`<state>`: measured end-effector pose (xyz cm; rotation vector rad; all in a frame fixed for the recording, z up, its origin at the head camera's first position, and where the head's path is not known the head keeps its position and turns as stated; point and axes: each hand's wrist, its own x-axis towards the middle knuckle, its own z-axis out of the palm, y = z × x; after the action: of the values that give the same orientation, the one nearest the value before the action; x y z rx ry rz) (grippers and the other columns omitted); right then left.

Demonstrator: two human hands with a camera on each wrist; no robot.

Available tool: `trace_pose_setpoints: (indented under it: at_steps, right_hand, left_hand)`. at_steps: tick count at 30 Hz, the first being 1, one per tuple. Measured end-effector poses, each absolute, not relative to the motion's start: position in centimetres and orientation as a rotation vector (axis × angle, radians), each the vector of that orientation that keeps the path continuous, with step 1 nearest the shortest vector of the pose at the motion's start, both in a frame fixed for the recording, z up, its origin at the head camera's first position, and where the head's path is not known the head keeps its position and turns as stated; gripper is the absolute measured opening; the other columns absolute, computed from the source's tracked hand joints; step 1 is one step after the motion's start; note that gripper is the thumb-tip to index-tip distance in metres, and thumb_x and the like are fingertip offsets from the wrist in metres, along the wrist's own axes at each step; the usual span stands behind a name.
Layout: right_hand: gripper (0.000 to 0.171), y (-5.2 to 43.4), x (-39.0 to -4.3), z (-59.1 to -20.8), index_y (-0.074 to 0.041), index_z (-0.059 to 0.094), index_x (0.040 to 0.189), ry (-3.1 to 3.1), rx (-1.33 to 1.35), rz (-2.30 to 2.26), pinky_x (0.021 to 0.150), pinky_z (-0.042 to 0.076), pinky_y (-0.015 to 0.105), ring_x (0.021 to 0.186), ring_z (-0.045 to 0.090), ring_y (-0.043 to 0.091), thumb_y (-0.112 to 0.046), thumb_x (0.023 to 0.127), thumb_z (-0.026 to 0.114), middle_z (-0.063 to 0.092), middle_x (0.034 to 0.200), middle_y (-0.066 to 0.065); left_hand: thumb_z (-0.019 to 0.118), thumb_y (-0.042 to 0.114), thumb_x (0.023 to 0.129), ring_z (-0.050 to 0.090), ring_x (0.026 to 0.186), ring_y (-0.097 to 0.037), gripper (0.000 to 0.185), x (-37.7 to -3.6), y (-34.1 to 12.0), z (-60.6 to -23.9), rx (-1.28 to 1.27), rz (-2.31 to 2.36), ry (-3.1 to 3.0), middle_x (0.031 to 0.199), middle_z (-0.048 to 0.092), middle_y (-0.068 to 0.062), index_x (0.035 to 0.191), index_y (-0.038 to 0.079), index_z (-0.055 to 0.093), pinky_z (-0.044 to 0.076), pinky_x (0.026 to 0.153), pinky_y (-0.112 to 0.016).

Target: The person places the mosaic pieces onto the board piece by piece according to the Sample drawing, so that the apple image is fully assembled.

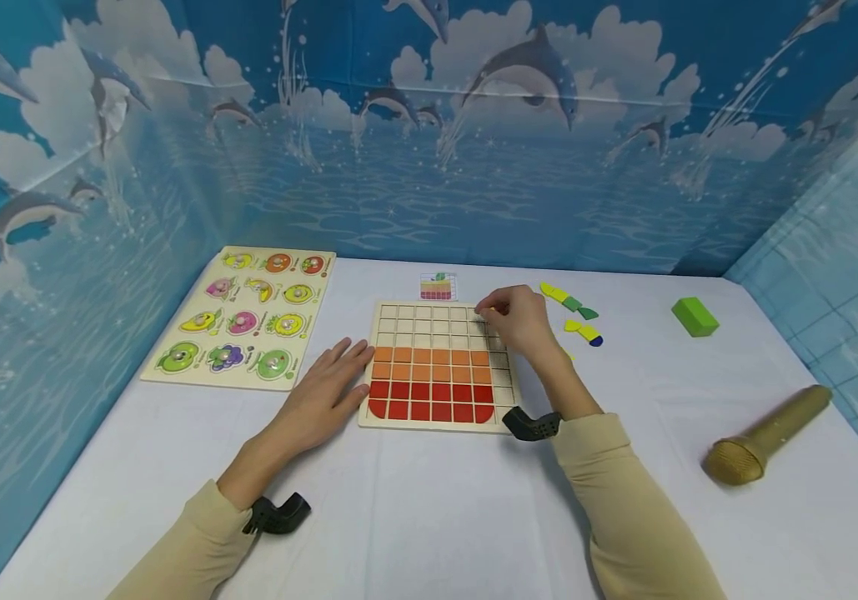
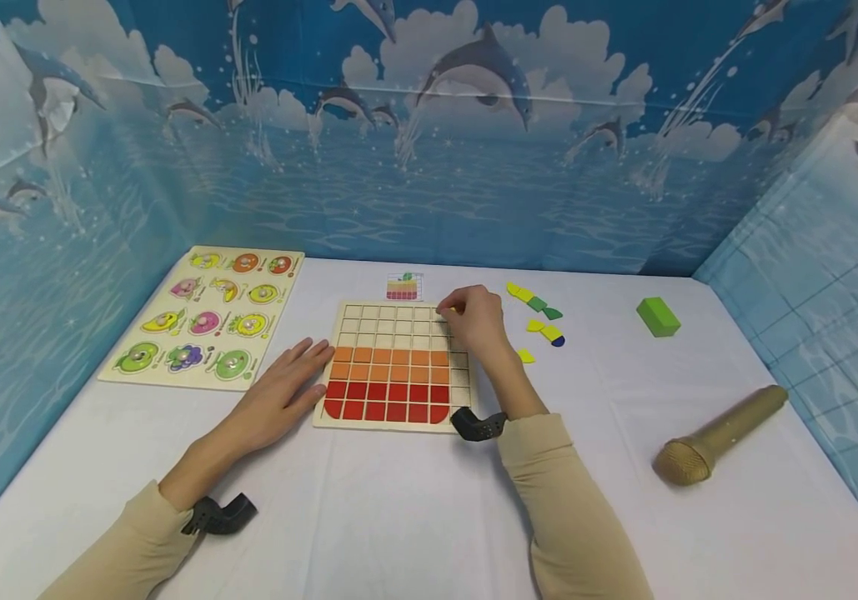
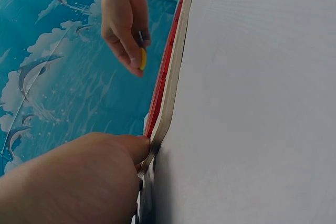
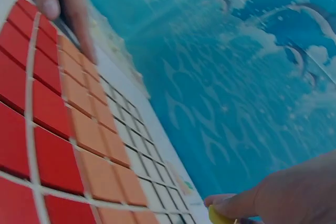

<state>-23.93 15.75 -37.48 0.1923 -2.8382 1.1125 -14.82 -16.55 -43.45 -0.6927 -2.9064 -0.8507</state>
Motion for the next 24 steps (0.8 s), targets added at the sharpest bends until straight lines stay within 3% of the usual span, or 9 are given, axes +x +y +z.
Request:
trace_pose_setpoints:
  at_steps: [3, 9, 17, 24]
  right_hand:
    - [0.015, 14.2, -23.5, -37.9, -0.003, 0.082, 0.106, -2.830, 0.258, 1.141, 0.065, 0.047, 0.031, 0.079, 0.060, 0.025, -0.009, 0.101, 0.070, 0.076, 0.101, 0.016]
    - [0.020, 11.7, -22.7, -38.2, -0.006, 0.080, 0.117, -2.841, 0.326, 1.230, 0.074, 0.053, 0.031, 0.093, 0.065, 0.026, -0.010, 0.103, 0.066, 0.075, 0.113, 0.014]
    - [0.013, 10.6, -22.3, -39.1, -0.005, 0.080, 0.106, -2.820, 0.336, 1.257, 0.073, 0.052, 0.031, 0.084, 0.063, 0.023, -0.013, 0.097, 0.075, 0.072, 0.091, 0.010]
    - [0.011, 10.4, -22.4, -39.6, -0.005, 0.081, 0.101, -2.820, 0.297, 1.152, 0.083, 0.054, 0.038, 0.086, 0.062, 0.025, -0.015, 0.096, 0.078, 0.074, 0.089, 0.011]
  left_hand:
    - [0.061, 0.029, 0.106, 0.019, 0.164, -0.031, 0.063, -14.8, -16.5, -43.4, -0.688, -0.852, -2.908, 0.171, 0.036, -0.006, 0.164, 0.013, 0.040, 0.016, 0.134, -0.052]
    - [0.061, 0.030, 0.106, 0.019, 0.164, -0.030, 0.063, -14.9, -16.4, -43.4, -0.687, -0.847, -2.910, 0.171, 0.036, -0.005, 0.163, 0.013, 0.041, 0.016, 0.134, -0.052]
    - [0.061, 0.030, 0.106, 0.019, 0.164, -0.030, 0.063, -14.9, -16.4, -43.5, -0.684, -0.841, -2.912, 0.172, 0.036, -0.004, 0.164, 0.014, 0.040, 0.016, 0.134, -0.052]
    - [0.061, 0.030, 0.106, 0.019, 0.164, -0.029, 0.063, -14.9, -16.5, -43.5, -0.677, -0.834, -2.913, 0.172, 0.035, -0.004, 0.164, 0.014, 0.040, 0.016, 0.134, -0.051]
